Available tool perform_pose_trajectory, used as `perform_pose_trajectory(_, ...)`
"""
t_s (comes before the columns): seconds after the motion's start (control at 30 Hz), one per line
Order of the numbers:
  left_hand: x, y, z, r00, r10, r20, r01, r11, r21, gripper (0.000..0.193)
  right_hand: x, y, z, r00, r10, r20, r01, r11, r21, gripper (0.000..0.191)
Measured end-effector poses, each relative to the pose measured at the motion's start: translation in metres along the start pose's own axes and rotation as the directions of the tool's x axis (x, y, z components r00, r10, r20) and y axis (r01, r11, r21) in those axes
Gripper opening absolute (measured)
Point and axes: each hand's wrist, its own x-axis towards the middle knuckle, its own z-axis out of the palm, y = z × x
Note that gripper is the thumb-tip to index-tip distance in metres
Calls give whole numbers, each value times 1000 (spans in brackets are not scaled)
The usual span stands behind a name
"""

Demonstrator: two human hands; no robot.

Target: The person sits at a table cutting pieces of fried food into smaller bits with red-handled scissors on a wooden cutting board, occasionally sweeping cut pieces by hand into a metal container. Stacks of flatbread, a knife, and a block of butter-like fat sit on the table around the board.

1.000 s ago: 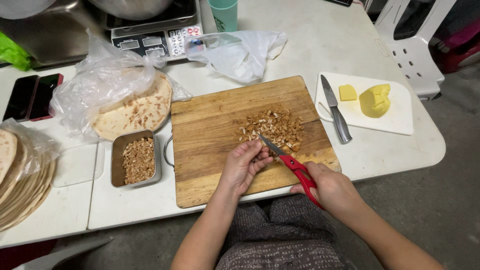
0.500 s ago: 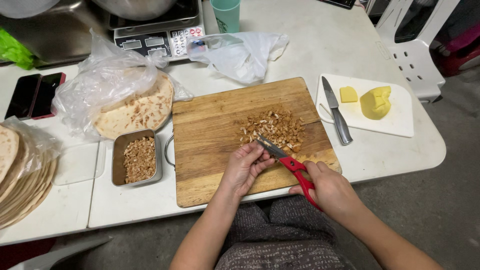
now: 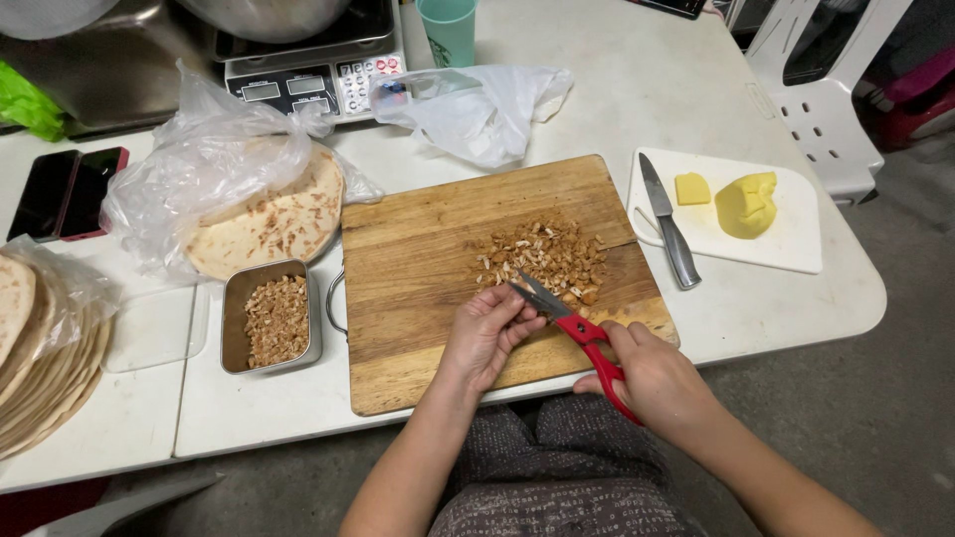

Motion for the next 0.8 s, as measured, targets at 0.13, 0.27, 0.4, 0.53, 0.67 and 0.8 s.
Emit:
perform_pose_trajectory(0.13,-1,1,0,1000,0,3,0,1000,-7,7,-1,-2,-1,999,40,-8,-40,999,-31,72)
perform_pose_trajectory(0.27,-2,2,4,999,3,-36,-2,1000,21,8,-2,0,-2,996,73,42,-71,995,-68,64)
perform_pose_trajectory(0.4,-2,7,6,998,8,-62,-7,1000,14,9,-1,3,-5,1000,0,0,0,1000,2,75)
perform_pose_trajectory(0.53,-3,5,4,1000,24,-17,-25,998,-57,9,-1,1,-4,1000,-9,-23,9,1000,21,85)
perform_pose_trajectory(0.67,-1,-2,2,998,-5,55,13,989,-146,5,-1,-2,-1,998,-26,-62,27,1000,12,84)
perform_pose_trajectory(0.8,0,-7,1,997,-33,65,46,975,-219,6,-1,-4,3,999,26,-44,-26,1000,-2,84)
